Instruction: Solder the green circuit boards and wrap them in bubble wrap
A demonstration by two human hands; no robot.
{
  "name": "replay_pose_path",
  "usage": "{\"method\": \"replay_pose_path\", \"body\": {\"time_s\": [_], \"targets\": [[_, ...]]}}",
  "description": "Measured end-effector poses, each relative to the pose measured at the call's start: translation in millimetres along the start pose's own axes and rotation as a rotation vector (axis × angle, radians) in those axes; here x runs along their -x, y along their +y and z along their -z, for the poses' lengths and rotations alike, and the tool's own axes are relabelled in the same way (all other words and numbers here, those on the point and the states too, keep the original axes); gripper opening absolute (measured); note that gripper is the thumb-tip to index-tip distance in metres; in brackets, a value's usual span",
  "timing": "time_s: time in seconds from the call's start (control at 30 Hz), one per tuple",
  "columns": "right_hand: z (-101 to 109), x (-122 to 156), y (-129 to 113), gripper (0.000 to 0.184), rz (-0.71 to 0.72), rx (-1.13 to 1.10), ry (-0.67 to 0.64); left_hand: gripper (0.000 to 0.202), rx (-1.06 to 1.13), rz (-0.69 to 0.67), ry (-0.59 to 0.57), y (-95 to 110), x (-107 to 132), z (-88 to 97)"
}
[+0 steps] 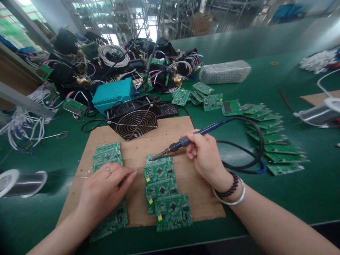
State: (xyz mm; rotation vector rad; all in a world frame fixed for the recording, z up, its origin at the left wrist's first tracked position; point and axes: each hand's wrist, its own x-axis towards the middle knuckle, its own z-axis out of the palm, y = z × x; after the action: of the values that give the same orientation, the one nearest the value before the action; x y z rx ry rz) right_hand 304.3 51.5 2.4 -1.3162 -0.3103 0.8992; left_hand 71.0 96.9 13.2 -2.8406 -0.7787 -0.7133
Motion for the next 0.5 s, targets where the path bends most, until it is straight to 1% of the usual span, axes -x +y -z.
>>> {"method": "replay_pose_path", "body": {"time_s": [0.2,0.37,0.5], "targets": [[-0.7,-0.1,2.6,0.012,0.011,0.018,-0.005,0.038,-0.022,-0.036,-0.028,-0.6,-0.3,-3.7],[-1.5,-0.1,2.4,0.012,0.024,0.029,-0.013,0.041,-0.032,-0.038,-0.027,0.0,-0.9,-4.0],[-1.3,-0.2,2.7,0.012,0.035,0.029,-0.013,0.039,-0.024,-0.035,-0.032,0.2,-0.4,-3.7]]}}
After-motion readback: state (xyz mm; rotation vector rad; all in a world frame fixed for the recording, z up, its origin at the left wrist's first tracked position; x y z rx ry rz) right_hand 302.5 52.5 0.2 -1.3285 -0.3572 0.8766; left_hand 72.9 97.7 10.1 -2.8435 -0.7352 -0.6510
